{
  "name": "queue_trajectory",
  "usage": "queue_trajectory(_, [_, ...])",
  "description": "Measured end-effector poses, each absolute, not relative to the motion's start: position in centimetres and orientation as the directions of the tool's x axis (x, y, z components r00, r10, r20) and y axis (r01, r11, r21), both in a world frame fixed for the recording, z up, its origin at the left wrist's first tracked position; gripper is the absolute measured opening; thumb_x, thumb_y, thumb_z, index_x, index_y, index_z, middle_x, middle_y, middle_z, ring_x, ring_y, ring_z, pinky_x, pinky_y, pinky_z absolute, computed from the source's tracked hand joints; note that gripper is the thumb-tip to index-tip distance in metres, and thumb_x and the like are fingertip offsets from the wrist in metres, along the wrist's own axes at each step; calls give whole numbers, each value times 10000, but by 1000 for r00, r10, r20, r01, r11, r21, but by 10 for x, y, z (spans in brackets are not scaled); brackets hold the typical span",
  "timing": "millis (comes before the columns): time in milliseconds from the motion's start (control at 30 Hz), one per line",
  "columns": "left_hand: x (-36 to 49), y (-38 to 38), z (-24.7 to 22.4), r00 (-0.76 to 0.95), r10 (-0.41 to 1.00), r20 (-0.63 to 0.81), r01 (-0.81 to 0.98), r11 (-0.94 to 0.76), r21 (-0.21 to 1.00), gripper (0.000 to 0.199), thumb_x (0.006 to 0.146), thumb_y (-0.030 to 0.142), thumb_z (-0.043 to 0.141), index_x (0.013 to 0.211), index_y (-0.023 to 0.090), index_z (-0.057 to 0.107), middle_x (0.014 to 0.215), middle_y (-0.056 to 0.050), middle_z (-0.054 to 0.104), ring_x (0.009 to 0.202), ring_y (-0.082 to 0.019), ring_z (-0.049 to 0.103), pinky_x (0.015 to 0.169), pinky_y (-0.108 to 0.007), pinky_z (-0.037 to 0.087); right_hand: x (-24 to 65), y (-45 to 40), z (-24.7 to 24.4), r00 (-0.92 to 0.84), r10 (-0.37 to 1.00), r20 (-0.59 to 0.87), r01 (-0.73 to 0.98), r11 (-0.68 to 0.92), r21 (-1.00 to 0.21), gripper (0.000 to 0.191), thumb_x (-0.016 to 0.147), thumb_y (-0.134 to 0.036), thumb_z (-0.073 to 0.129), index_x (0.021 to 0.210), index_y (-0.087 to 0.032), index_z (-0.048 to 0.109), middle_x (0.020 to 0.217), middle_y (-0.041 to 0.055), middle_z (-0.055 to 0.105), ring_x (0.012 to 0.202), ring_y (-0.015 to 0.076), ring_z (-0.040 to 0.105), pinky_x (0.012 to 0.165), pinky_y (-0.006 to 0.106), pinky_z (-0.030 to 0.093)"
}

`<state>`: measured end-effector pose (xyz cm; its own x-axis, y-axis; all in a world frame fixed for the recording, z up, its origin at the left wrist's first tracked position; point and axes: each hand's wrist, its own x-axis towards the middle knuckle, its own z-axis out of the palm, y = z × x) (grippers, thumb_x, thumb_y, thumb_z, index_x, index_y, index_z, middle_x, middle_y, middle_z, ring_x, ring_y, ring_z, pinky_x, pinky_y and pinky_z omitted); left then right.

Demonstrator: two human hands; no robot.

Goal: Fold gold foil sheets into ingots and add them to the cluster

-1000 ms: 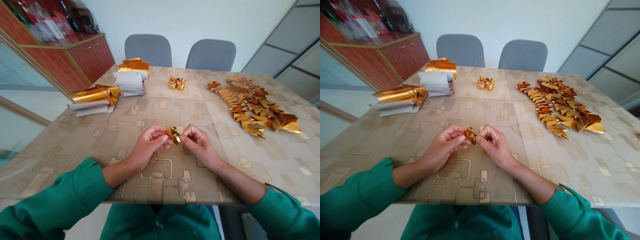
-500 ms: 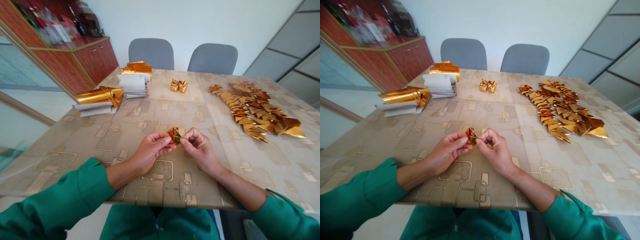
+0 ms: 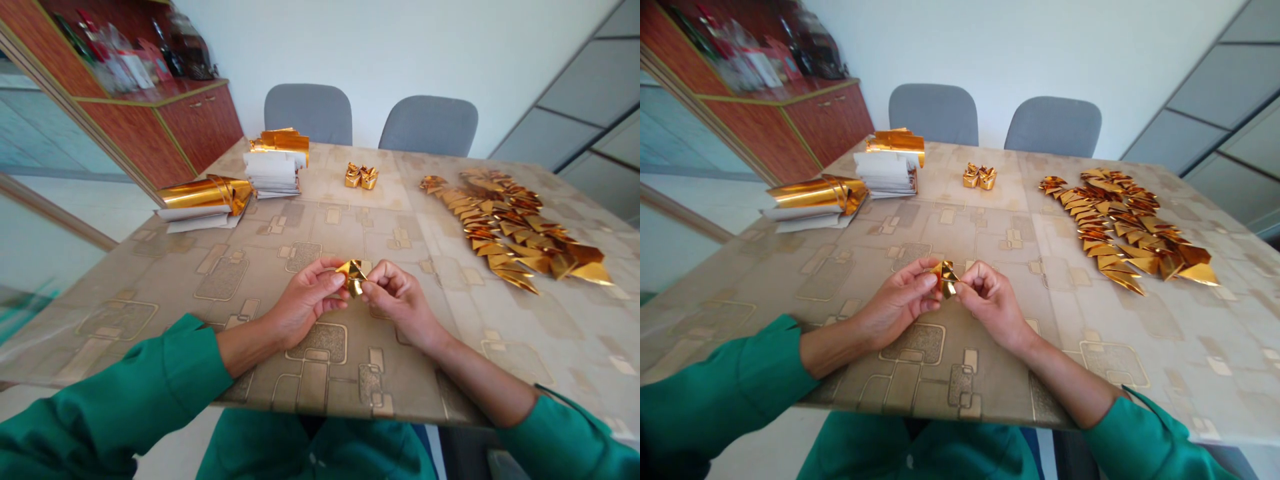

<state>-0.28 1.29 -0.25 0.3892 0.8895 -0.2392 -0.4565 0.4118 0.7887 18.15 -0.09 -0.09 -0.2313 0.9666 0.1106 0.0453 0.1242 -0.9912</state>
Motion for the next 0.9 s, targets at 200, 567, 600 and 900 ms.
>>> queue_trajectory(200, [-4, 15, -3, 357, 910, -208, -374, 344, 861, 239, 722, 269, 827, 804, 139, 644, 736, -17, 726, 659, -103, 695, 590, -165, 524, 185, 5, -2, -240, 971, -9, -49, -22, -999, 293, 821, -468, 697, 796, -208, 565, 682, -15, 586, 593, 113, 470, 563, 261, 362])
queue_trajectory(567, [-1, 12, -6, 311, 934, -173, -348, 282, 894, 253, 716, 262, 828, 806, 142, 624, 729, 10, 709, 645, -89, 680, 584, -163, 524, 183, 5, -5, -290, 957, 26, -20, 21, -1000, 335, 845, -455, 682, 719, -210, 492, 609, -60, 451, 514, 85, 335, 483, 250, 248])
queue_trajectory(600, [-2, 12, -6, 306, 938, -164, -325, 265, 908, 254, 709, 263, 832, 789, 137, 626, 705, 6, 707, 623, -83, 671, 572, -157, 511, 184, 5, -4, -294, 956, 19, -18, 14, -1000, 336, 845, -458, 682, 719, -208, 495, 610, -58, 460, 512, 82, 339, 482, 250, 251])
queue_trajectory(900, [-3, 14, -5, 330, 914, -236, -354, 351, 867, 340, 633, 294, 874, 735, 142, 588, 658, 27, 686, 598, -85, 675, 549, -150, 497, 190, 9, 3, -353, 933, -65, -7, -73, -997, 318, 792, -470, 730, 754, -196, 574, 712, -15, 587, 611, 107, 483, 594, 264, 389])
